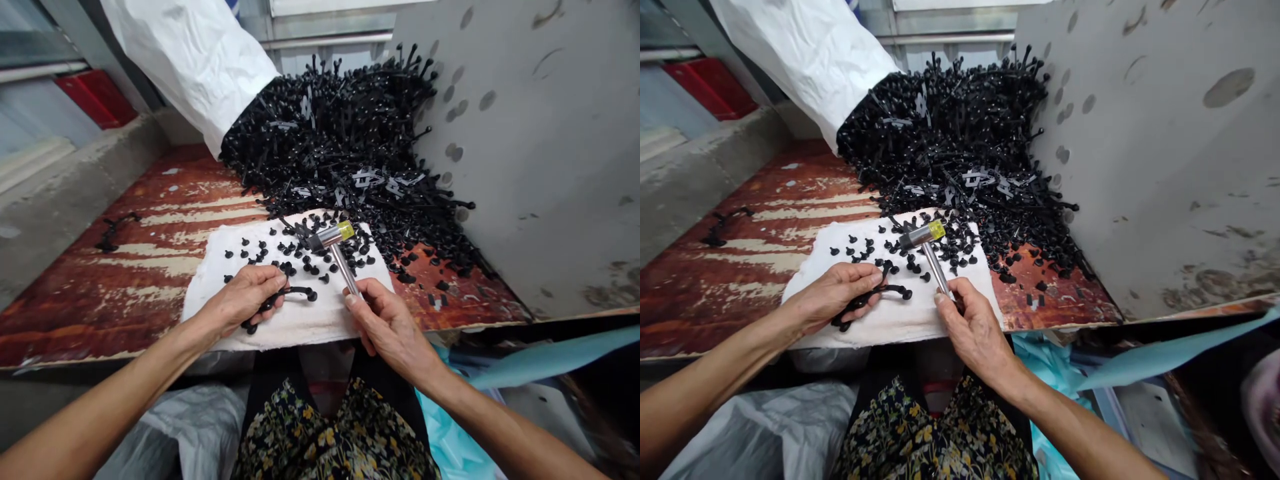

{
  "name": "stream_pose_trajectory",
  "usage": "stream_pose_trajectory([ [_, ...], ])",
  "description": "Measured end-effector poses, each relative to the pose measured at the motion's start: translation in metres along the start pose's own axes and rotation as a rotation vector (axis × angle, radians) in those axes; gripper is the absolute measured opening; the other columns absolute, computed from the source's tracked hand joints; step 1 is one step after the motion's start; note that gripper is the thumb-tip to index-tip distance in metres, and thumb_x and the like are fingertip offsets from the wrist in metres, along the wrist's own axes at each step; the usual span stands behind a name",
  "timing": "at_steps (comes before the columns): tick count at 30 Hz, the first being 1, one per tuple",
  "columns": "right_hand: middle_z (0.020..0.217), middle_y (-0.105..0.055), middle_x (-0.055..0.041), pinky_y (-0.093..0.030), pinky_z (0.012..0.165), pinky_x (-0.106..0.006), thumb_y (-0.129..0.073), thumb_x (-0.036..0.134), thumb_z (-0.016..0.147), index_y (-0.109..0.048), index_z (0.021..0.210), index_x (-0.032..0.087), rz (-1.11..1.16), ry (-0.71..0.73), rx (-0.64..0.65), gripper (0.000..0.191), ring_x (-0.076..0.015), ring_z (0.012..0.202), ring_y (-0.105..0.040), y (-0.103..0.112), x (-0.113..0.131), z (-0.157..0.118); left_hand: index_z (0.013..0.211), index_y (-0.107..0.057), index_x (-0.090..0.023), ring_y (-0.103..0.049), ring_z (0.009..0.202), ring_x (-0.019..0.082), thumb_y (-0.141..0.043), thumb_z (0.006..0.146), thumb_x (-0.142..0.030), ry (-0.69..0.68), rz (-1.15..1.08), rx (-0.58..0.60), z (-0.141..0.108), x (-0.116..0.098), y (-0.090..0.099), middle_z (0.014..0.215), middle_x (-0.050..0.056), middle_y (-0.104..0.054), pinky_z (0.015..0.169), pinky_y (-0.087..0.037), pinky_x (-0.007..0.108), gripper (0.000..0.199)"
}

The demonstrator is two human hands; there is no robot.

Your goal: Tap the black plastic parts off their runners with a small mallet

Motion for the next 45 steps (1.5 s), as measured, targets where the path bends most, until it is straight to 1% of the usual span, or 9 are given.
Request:
stream_pose_trajectory([
  [12,0.050,-0.036,0.0112,-0.020,0.040,-0.024,-0.046,0.043,0.090,-0.051,0.090,0.020,-0.001,0.010,0.001,0.024,-0.0064,0.037,-0.029,0.002,-0.002,0.000,0.064,-0.052,-0.015,-0.035,0.032,0.003,-0.064,0.069,-0.040,0.011,0.028,-0.008,0.001,0.000,-0.001,0.050,-0.004,-0.052,0.029,-0.021,0.013,0.029],
  [18,0.050,-0.036,0.0111,-0.020,0.039,-0.023,-0.045,0.042,0.091,-0.051,0.091,0.019,-0.007,0.007,0.009,0.023,-0.0066,0.038,-0.030,0.002,-0.001,0.000,0.066,-0.052,-0.015,-0.033,0.031,0.003,-0.055,0.078,-0.033,0.062,0.081,-0.015,0.000,0.003,-0.001,0.048,-0.004,-0.050,0.029,-0.021,0.013,0.022],
  [24,0.053,-0.042,0.0082,-0.034,0.045,-0.022,-0.041,0.038,0.094,-0.054,0.097,0.019,-0.101,0.060,-0.002,0.023,-0.0094,0.044,-0.040,0.002,0.005,-0.001,0.059,-0.047,-0.015,-0.028,0.030,0.002,-0.045,0.086,-0.022,0.112,0.231,-0.051,0.003,0.003,0.004,0.042,-0.006,-0.042,0.031,-0.018,0.011,0.028],
  [27,0.070,-0.059,0.0006,-0.048,0.061,-0.026,-0.038,0.030,0.095,-0.054,0.121,0.015,-0.260,0.179,-0.036,0.033,-0.0139,0.062,-0.057,0.004,0.018,-0.002,0.058,-0.048,-0.015,-0.027,0.029,0.002,-0.045,0.087,-0.020,0.105,0.249,-0.018,0.004,0.000,0.003,0.042,-0.006,-0.043,0.030,-0.016,0.012,0.030],
  [29,0.098,-0.068,-0.0075,-0.052,0.080,-0.030,-0.038,0.023,0.094,-0.050,0.133,0.015,-0.363,0.308,-0.039,0.042,-0.0170,0.087,-0.065,0.002,0.032,-0.003,0.057,-0.048,-0.014,-0.027,0.029,0.002,-0.045,0.088,-0.018,0.111,0.241,-0.003,0.003,-0.002,0.001,0.042,-0.006,-0.043,0.030,-0.016,0.012,0.031],
  [32,0.128,-0.061,-0.0117,-0.048,0.099,-0.034,-0.036,0.015,0.092,-0.047,0.140,0.016,-0.481,0.477,-0.011,0.050,-0.0197,0.117,-0.059,-0.004,0.048,-0.005,0.055,-0.047,-0.015,-0.026,0.028,0.002,-0.044,0.088,-0.017,0.131,0.217,0.018,0.001,-0.002,-0.001,0.039,-0.006,-0.040,0.030,-0.015,0.012,0.034],
  [34,0.121,-0.064,-0.0128,-0.051,0.095,-0.037,-0.035,0.011,0.090,-0.045,0.144,0.016,-0.588,0.506,0.010,0.054,-0.0218,0.112,-0.061,-0.007,0.050,-0.003,0.055,-0.046,-0.015,-0.026,0.028,0.002,-0.044,0.088,-0.018,0.136,0.213,0.035,0.000,-0.002,-0.002,0.040,-0.006,-0.041,0.030,-0.015,0.013,0.033],
  [39,0.092,-0.063,-0.0110,-0.055,0.068,-0.038,-0.036,0.007,0.088,-0.045,0.145,0.017,-0.835,0.464,0.056,0.059,-0.0215,0.076,-0.062,-0.014,0.046,-0.001,0.056,-0.046,-0.016,-0.024,0.029,0.002,-0.049,0.085,-0.024,0.122,0.261,0.076,0.001,-0.002,0.000,0.043,-0.006,-0.041,0.032,-0.014,0.014,0.031],
  [45,0.086,-0.059,-0.0068,-0.051,0.063,-0.029,-0.034,0.006,0.089,-0.040,0.148,0.021,-0.847,0.606,-0.050,0.061,-0.0165,0.068,-0.055,-0.012,0.069,-0.011,0.054,-0.047,-0.017,-0.027,0.030,0.003,-0.056,0.079,-0.028,0.106,0.333,0.077,0.003,-0.008,0.005,0.042,-0.005,-0.041,0.031,-0.017,0.014,0.029],
])
Point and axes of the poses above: each hand's wrist, its own z-axis towards the middle knuckle, its own y-axis out of the back of the hand, x = y × z, the point moved 10 cm from there along z, towards the middle knuckle
